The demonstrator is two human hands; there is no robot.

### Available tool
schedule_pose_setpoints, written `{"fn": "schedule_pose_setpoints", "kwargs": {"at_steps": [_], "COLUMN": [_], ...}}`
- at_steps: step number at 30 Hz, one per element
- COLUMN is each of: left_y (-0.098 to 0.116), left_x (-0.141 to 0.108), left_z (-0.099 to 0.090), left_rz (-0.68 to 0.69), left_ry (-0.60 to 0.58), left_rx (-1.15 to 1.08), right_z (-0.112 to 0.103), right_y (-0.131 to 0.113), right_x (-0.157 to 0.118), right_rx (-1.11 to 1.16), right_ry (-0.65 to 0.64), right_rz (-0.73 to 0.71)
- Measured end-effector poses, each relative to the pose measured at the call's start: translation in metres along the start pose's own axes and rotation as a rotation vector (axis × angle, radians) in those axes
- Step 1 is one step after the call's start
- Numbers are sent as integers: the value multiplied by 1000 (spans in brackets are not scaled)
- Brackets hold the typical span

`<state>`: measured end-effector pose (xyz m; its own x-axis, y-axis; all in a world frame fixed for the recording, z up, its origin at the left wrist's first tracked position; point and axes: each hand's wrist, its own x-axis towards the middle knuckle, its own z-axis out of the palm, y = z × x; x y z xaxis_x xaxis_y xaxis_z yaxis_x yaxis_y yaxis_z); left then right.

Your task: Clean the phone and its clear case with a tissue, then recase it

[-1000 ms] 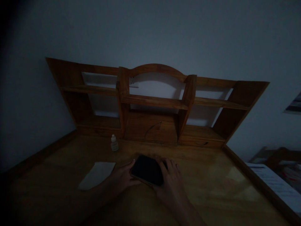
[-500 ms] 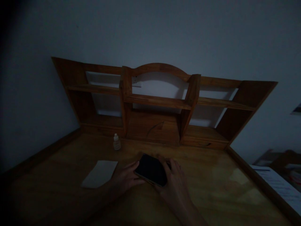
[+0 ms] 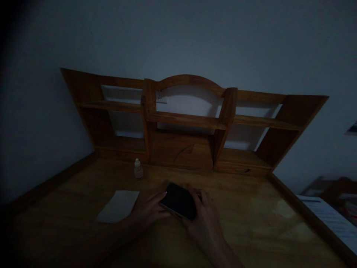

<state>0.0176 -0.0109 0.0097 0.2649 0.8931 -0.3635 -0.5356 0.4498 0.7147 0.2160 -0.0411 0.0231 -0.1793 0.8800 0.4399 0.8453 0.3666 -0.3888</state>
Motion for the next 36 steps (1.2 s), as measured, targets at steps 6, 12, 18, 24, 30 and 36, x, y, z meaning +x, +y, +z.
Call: {"fn": "schedule_pose_setpoints", "kwargs": {"at_steps": [6, 12, 18, 24, 30, 36], "left_y": [-2, 2, -4, 1, 8, 3], "left_x": [5, 7, 8, 11, 6, 2], "left_z": [-3, -8, -15, -17, -10, -2], "left_rz": [25, 45, 48, 60, 68, 18], "left_ry": [45, 111, 155, 167, 132, 78], "left_rx": [112, 182, 203, 233, 232, 197], "right_z": [1, -7, -24, -30, -8, -8], "right_y": [5, 4, -1, 4, 23, 13], "right_x": [0, 5, 13, 13, 11, 14], "right_rx": [120, 361, 554, 666, 788, 1024], "right_ry": [-132, -308, -437, -460, -118, -323], "right_rz": [-28, -122, -162, -38, 365, 497]}}
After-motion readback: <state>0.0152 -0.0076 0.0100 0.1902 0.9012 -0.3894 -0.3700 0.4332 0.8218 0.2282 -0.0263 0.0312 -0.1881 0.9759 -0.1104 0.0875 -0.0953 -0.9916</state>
